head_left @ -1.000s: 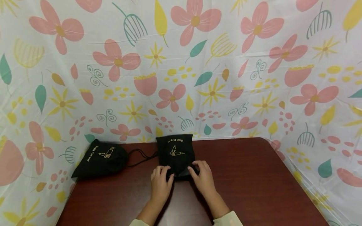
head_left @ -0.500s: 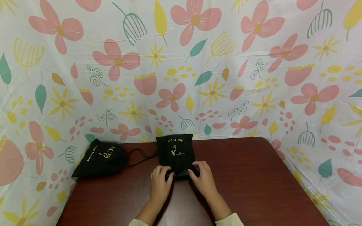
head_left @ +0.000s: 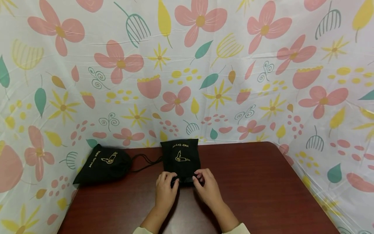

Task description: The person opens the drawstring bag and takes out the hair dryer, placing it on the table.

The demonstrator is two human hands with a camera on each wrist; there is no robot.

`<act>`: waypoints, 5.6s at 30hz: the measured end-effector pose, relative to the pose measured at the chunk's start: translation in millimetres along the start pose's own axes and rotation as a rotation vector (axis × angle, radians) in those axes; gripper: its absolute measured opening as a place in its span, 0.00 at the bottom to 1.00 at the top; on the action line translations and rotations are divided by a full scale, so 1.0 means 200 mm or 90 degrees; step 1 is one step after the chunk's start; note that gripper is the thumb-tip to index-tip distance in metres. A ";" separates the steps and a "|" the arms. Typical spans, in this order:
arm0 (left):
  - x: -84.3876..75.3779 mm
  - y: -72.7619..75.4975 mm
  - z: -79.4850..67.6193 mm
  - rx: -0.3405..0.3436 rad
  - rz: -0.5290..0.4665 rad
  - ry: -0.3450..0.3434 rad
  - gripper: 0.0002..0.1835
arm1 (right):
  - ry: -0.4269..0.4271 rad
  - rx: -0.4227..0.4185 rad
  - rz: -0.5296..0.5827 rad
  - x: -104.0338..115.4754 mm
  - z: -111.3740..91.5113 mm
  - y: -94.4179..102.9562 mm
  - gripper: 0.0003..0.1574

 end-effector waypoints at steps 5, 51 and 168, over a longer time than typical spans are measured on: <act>0.00 0.01 0.01 -0.010 -0.002 -0.006 0.10 | 0.033 0.062 0.048 0.08 -0.06 -0.06 0.04; -0.06 -0.01 0.00 0.040 -0.060 0.005 0.08 | -0.118 0.188 -0.114 -0.09 -0.16 -0.30 0.17; -0.31 -0.03 -0.11 0.169 -0.208 -0.018 0.05 | -0.651 0.094 0.559 -0.29 -0.24 -0.40 0.10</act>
Point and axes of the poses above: each hand's wrist, its own z-axis towards the middle knuckle, its own y-axis out of the back of the hand, x = y × z, the point moved 10 cm from there along z, towards the middle knuckle, and after that the axes turned 15 degrees about -x, right-handed, at the moved point
